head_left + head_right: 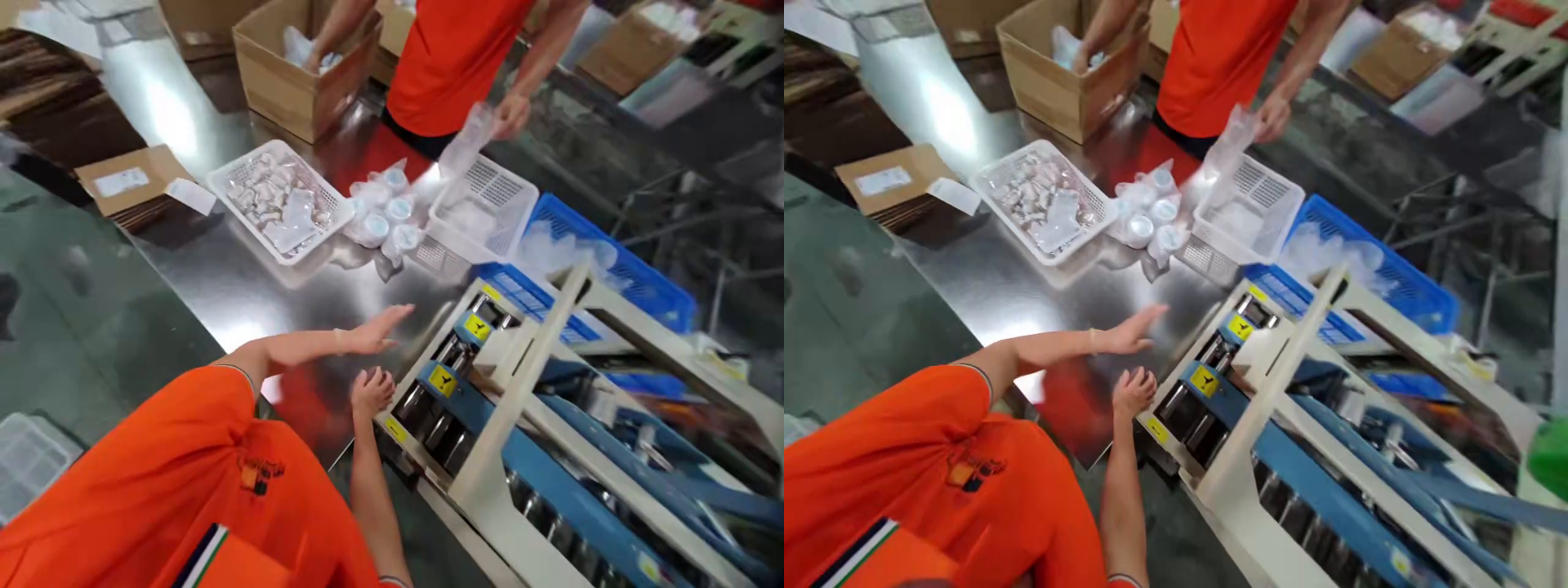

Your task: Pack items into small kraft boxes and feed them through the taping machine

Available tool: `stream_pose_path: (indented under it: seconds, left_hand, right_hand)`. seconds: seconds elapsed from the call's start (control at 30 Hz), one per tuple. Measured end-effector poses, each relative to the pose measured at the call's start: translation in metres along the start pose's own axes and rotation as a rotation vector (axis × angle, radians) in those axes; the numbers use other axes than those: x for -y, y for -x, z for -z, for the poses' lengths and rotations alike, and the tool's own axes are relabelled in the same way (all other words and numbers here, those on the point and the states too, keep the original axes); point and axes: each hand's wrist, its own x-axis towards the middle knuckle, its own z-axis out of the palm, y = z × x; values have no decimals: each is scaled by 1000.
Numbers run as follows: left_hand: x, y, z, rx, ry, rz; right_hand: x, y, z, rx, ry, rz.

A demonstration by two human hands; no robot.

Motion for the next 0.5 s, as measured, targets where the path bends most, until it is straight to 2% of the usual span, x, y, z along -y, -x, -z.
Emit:
stream_pose_path:
  seconds: [0.03, 0.1, 0.13, 0.17, 0.2, 0.27, 0.33, 0.37, 0.43, 0.5]
  left_hand:
    - [28, 43, 32, -130, 42, 117]
    - [85, 132, 104, -309, 25, 302]
    - [114, 175, 142, -463, 23, 467]
    - [142, 216, 179, -612, 8, 638]
    - [169, 254, 217, -712, -21, 777]
    - [218, 318, 293, -853, -105, 983]
    - [263, 362, 367, -856, -186, 1145]
    - [285, 374, 403, -824, -227, 1191]
    - [327, 383, 470, -707, -287, 1203]
    - [369, 373, 526, -542, -322, 1152]
  right_hand:
    - [3, -1, 3, -9, -8, -15]
    - [19, -2, 9, -25, -44, -20]
    - [33, -3, 10, -22, -86, -6]
    - [53, -2, 11, 1, -156, 21]
    - [78, -1, 9, 54, -256, 56]
    - [143, 5, 0, 244, -532, 106]
    - [223, 16, -17, 478, -838, 99]
    - [266, 22, -26, 581, -973, 80]
    - [352, 35, -45, 732, -1190, 28]
    - [433, 45, -61, 830, -1342, -17]
